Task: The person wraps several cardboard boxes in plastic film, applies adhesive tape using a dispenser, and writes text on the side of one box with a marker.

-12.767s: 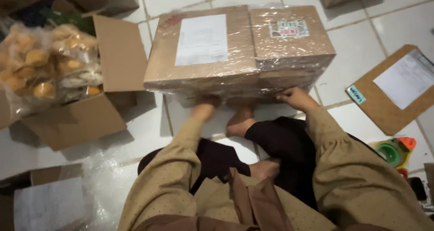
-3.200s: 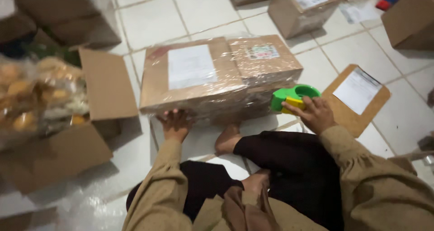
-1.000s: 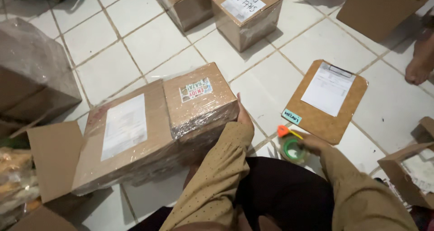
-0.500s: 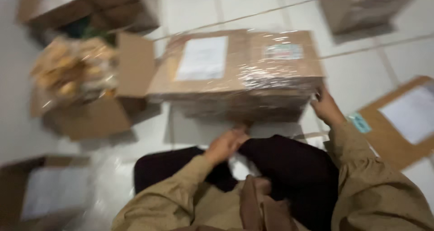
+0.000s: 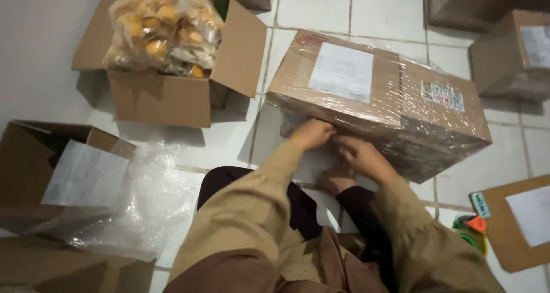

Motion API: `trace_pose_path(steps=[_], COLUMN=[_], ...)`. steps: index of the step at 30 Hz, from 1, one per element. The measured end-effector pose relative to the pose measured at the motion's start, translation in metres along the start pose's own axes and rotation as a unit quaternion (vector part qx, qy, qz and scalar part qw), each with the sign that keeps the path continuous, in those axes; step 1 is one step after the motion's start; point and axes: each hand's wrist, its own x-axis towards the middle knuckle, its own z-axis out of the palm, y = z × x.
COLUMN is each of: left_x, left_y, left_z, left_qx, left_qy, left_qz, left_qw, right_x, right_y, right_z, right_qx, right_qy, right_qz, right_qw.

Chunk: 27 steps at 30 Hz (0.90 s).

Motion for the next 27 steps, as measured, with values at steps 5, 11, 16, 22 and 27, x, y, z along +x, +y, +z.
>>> trace_pose_path(steps=[5, 11, 16, 22, 27], left_x=[-0.022, -0.063, -0.011, -0.006, -0.012], left_y=[-0.057, -0.128, -0.165, -0.181, -0.162], left_z=[-0.025, -0.001, 0.026, 0.026, 0.051], left_qx=[-0.023, -0.236, -0.334, -0.528, -0.559], left_qy=[0.071, 0.305, 0.269, 0.216, 0.180], left_qz=[0.001, -0.075, -0.061, -0.091, -0.103], left_qw=[0.997, 0.919, 0.901, 0.816, 0.803], right_x=[0.025, 0.035, 0.014, 0.009, 0.016], right_y=[0.000, 0.034, 0.036, 0.032, 0.036], right_z=[0.024, -0.008, -0.004, 0.024, 0.064], right_qx=[-0.127, 0.008, -0.008, -0.091, -0.055], right_qy=[0.146, 0.105, 0.114, -0.025, -0.074], right_qz=[-0.126, -0.033, 0.090, 0.106, 0.032], right_qw=[0.973, 0.994, 0.989, 0.990, 0.995])
